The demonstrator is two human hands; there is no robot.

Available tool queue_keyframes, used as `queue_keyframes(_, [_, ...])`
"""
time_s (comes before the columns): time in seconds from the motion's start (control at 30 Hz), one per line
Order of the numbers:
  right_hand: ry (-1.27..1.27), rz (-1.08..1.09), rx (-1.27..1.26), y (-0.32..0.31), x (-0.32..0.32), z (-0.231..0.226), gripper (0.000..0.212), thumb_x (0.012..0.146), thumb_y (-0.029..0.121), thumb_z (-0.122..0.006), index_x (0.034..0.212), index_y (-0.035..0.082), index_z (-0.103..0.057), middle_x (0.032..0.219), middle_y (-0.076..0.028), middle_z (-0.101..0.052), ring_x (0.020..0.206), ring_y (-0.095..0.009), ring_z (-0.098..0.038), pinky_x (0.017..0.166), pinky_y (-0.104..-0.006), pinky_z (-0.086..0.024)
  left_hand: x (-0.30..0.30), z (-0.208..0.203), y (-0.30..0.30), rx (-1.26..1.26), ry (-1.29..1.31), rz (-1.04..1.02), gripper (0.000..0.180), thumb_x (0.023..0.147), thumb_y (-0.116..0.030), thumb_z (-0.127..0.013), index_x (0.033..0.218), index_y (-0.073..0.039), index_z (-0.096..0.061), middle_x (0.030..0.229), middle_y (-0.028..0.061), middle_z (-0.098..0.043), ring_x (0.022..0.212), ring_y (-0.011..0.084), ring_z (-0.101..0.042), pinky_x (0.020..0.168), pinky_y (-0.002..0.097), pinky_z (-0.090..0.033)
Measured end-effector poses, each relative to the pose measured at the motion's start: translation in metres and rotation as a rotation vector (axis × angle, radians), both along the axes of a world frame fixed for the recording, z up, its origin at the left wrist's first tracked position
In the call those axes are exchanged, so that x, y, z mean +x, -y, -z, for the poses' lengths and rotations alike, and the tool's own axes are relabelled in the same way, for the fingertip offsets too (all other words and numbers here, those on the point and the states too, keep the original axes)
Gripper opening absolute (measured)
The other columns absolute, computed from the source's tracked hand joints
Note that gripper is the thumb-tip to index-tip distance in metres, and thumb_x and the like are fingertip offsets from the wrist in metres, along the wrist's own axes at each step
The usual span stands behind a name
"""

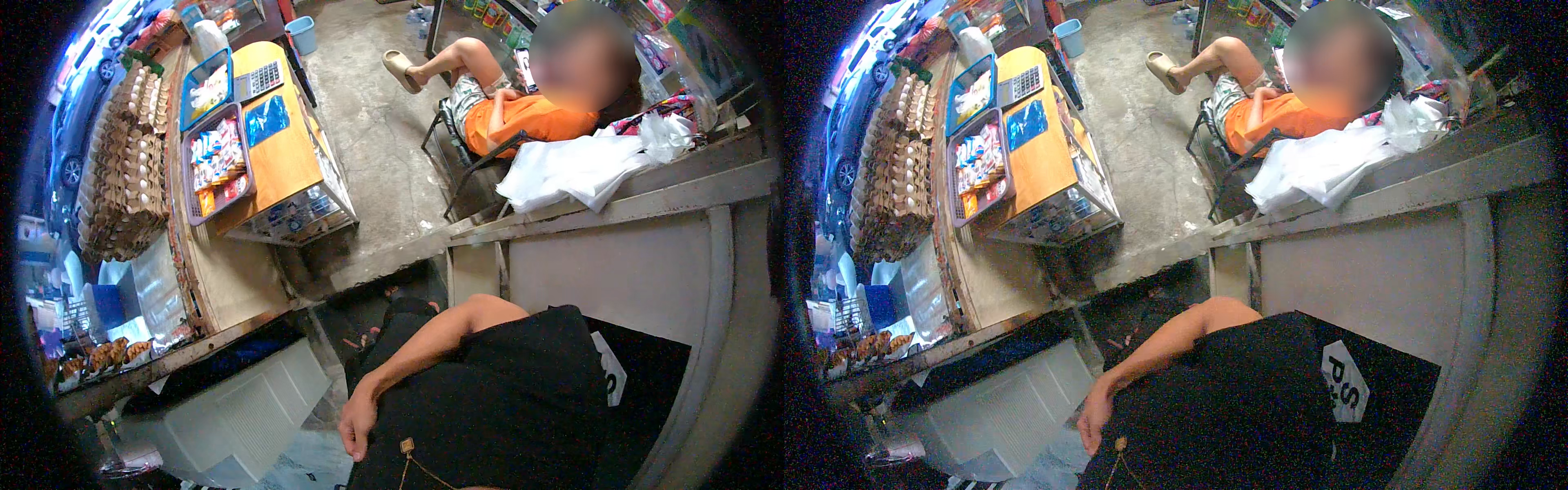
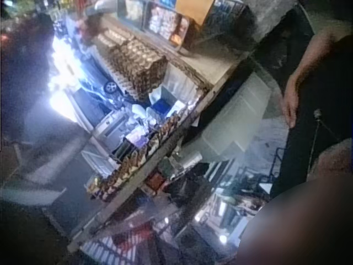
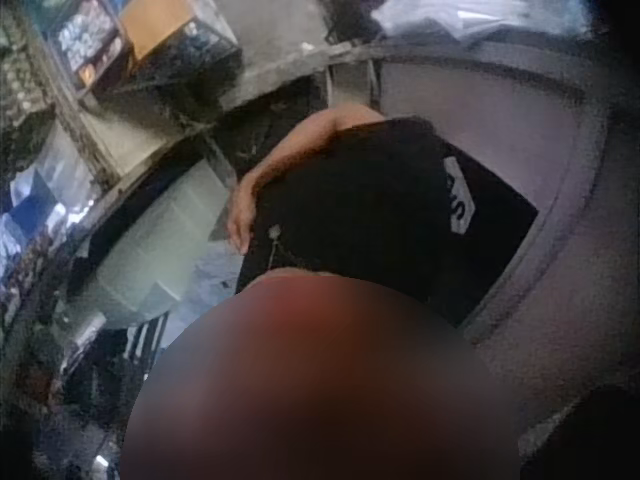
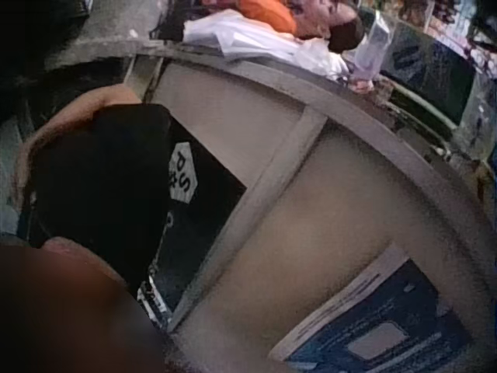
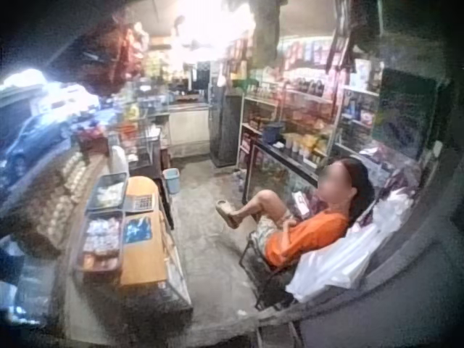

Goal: The person wraps a flat rectangular object in bubble wrap and secures it with tape. They then walk to a nearby area, pick up two framed pictures, and place them on the table.

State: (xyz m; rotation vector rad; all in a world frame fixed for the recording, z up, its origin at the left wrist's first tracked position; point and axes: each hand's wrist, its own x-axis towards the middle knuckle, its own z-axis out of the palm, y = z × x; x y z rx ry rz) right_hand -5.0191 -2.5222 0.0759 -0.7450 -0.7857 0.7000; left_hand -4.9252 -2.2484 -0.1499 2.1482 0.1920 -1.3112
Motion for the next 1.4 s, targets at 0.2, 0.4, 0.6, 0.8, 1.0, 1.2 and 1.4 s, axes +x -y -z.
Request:
queue_keyframes(0.2, [0.128,-0.078,-0.133,-0.018,0.010,0.030,0.044,0.097,0.037,-0.053,0.082,-0.003,-0.062,0.078,-0.004,-0.059,0.076,-0.013,-0.050,0.076,-0.0317,-0.041,-0.015,0.009,-0.020,-0.048,-0.002,-0.072,0.029,0.088,-0.028,-0.062,0.108,-0.007,-0.064,0.086,0.0038,-0.066,0.072,0.0149,-0.061,0.056,0.0301,-0.044])
queue_keyframes(0.4, [0.289,-0.255,-0.108,-0.098,0.035,0.011,0.041,0.098,0.034,-0.053,0.088,-0.005,-0.060,0.080,-0.011,-0.060,0.078,-0.020,-0.053,0.077,-0.0349,-0.042,-0.061,0.033,-0.104,-0.206,0.118,-0.304,0.028,0.088,-0.027,-0.063,0.107,-0.006,-0.065,0.086,0.0047,-0.067,0.073,0.0156,-0.061,0.057,0.0306,-0.045])
queue_keyframes(0.6, [0.276,-0.395,-0.164,-0.200,0.059,0.022,0.028,0.093,0.023,-0.058,0.081,-0.002,-0.054,0.073,-0.007,-0.053,0.071,-0.015,-0.048,0.065,-0.0324,-0.039,-0.113,0.095,-0.202,-0.418,0.364,-0.607,0.028,0.087,-0.026,-0.064,0.106,-0.005,-0.066,0.086,0.0056,-0.068,0.073,0.0163,-0.062,0.057,0.0311,-0.046])
queue_keyframes(0.8, [0.244,-0.783,-0.294,-0.366,0.097,0.050,0.036,0.089,0.033,-0.062,0.080,0.000,-0.053,0.073,-0.004,-0.047,0.070,-0.014,-0.044,0.063,-0.0320,-0.037,-0.158,0.115,-0.344,-0.065,0.293,-0.876,0.028,0.084,-0.025,-0.067,0.098,-0.001,-0.070,0.085,0.0100,-0.069,0.075,0.0175,-0.065,0.067,0.0337,-0.050])
queue_keyframes(1.0, [0.250,-1.269,-0.042,-0.545,0.102,0.051,0.042,0.091,0.042,-0.061,0.086,0.001,-0.050,0.078,-0.003,-0.046,0.076,-0.014,-0.044,0.069,-0.0321,-0.038,-0.164,0.121,-0.465,0.037,0.266,-1.048,0.036,0.081,-0.033,-0.070,0.099,-0.002,-0.070,0.088,0.0119,-0.069,0.078,0.0172,-0.065,0.067,0.0325,-0.051])
queue_keyframes(1.2, [0.172,-1.246,-0.180,-0.644,0.201,0.105,0.044,0.091,0.043,-0.060,0.084,0.001,-0.052,0.076,-0.001,-0.048,0.075,-0.012,-0.045,0.069,-0.0286,-0.038,-0.072,0.080,-0.544,-0.290,0.300,-1.489,0.041,0.084,-0.032,-0.068,0.109,0.000,-0.066,0.100,0.0107,-0.068,0.081,0.0198,-0.065,0.068,0.0331,-0.051])
queue_keyframes(1.4, [0.268,-1.040,-0.370,-0.817,0.347,0.127,0.040,0.089,0.042,-0.063,0.096,0.003,-0.061,0.085,-0.002,-0.059,0.080,-0.012,-0.053,0.072,-0.0291,-0.044,0.009,0.095,-0.691,-0.121,0.183,-1.524,0.037,0.087,-0.029,-0.066,0.102,0.005,-0.066,0.102,0.0159,-0.068,0.090,0.0218,-0.065,0.070,0.0315,-0.051])
